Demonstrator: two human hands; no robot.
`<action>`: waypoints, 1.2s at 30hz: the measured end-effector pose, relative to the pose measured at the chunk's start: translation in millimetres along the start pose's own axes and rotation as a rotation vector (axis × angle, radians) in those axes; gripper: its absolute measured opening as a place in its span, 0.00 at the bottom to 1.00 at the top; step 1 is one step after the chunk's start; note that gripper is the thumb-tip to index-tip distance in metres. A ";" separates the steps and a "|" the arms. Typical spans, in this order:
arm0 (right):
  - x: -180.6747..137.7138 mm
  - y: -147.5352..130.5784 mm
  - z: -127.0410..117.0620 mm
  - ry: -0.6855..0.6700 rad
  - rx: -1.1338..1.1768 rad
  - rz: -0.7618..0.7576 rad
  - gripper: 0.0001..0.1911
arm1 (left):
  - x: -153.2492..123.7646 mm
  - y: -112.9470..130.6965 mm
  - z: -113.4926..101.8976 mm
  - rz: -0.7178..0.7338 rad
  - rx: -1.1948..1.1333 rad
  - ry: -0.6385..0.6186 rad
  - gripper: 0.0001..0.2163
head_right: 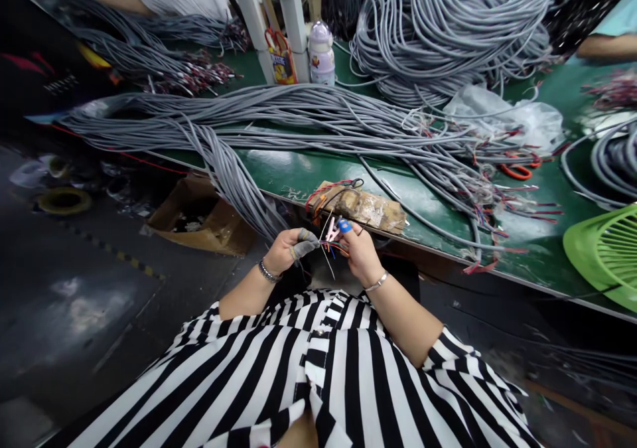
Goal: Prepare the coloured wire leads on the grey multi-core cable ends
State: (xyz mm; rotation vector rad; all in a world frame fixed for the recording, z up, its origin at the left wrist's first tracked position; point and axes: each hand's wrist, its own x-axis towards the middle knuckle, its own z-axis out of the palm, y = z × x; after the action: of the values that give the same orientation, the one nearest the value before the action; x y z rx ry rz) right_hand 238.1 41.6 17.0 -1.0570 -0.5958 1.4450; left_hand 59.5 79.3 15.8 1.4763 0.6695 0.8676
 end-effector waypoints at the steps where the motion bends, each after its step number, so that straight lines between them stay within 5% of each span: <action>1: -0.4 2.0 0.9 0.025 -0.003 -0.040 0.22 | 1.0 -1.2 0.9 -0.005 -0.005 -0.008 0.16; 9: 10.2 8.5 4.7 -0.111 0.221 0.203 0.25 | 2.6 -13.7 1.2 -0.002 0.011 -0.103 0.16; 24: 11.6 13.9 1.0 -0.139 0.307 0.195 0.27 | 0.1 -19.5 3.1 -0.056 -0.024 -0.113 0.17; 36: 3.0 11.2 -16.1 -0.149 0.197 0.189 0.31 | -62.2 -21.9 -7.4 -0.182 0.071 -0.157 0.16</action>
State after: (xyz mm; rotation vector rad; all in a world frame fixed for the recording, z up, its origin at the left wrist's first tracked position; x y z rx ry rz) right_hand 246.8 39.0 -0.7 -0.8731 -0.4566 1.7215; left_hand 20.9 34.2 -14.0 1.5031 0.7107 0.5868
